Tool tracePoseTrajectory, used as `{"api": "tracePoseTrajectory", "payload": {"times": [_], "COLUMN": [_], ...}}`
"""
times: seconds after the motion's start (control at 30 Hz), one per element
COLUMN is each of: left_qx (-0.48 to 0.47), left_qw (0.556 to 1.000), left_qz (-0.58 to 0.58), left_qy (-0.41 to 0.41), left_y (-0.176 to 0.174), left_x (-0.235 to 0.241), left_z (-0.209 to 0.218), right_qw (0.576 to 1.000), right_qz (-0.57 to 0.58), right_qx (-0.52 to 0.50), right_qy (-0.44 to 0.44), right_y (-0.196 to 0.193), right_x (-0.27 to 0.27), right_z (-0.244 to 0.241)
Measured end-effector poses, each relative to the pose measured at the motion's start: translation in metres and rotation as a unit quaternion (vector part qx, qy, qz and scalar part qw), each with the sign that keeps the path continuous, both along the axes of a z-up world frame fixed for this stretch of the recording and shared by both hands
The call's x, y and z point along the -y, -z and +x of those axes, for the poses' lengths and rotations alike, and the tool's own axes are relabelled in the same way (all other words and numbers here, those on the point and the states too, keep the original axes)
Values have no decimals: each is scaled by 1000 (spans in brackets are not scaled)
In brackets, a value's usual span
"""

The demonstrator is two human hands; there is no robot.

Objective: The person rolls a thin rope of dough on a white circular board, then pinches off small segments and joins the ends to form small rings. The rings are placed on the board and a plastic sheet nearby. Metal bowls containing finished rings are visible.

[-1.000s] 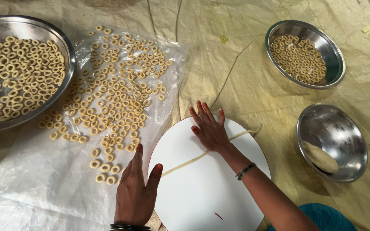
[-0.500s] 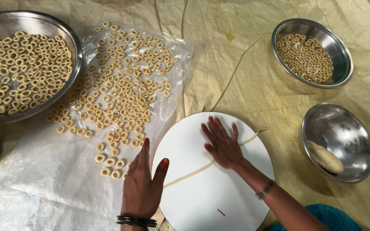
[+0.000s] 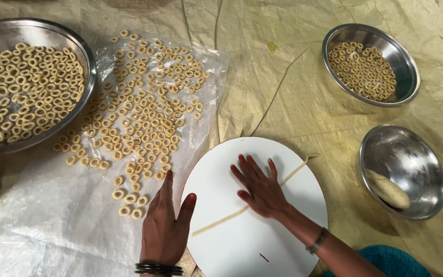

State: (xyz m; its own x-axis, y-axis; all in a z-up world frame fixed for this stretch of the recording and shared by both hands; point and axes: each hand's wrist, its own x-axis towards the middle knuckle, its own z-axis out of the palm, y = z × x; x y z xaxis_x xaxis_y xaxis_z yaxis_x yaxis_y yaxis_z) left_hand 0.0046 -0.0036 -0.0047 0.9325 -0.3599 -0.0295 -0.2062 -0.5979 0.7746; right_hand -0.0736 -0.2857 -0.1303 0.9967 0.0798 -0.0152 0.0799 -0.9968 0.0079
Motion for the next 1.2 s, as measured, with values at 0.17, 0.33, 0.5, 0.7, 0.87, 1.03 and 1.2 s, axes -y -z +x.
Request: {"api": "tracePoseTrajectory", "payload": {"times": [0.17, 0.33, 0.5, 0.7, 0.87, 1.03, 1.2], "left_qx": [-45, -54, -52, -23, -30, -56, -34], "left_qw": [999, 998, 998, 1000, 999, 998, 998], "left_qz": [15, 37, 39, 10, 17, 31, 20], "left_qy": [-7, -12, -20, -10, -17, -29, -39], "left_y": [0, -4, 1, 4, 1, -8, -15], "left_x": [1, -1, -4, 0, 2, 4, 2], "left_z": [-3, -1, 0, -1, -1, -3, -2], "right_qw": [1000, 994, 989, 993, 995, 987, 998], "right_qz": [5, 41, 36, -3, -27, 67, -20], "right_qx": [4, -25, -23, -59, -36, -3, 51], "right_qy": [19, 99, 141, 100, 85, 144, 34], "right_y": [2, -1, -7, -1, -1, -6, 6], "right_x": [-1, 3, 44, 55, 55, 50, -25], "right_z": [3, 71, 76, -4, -18, 42, 44]}}
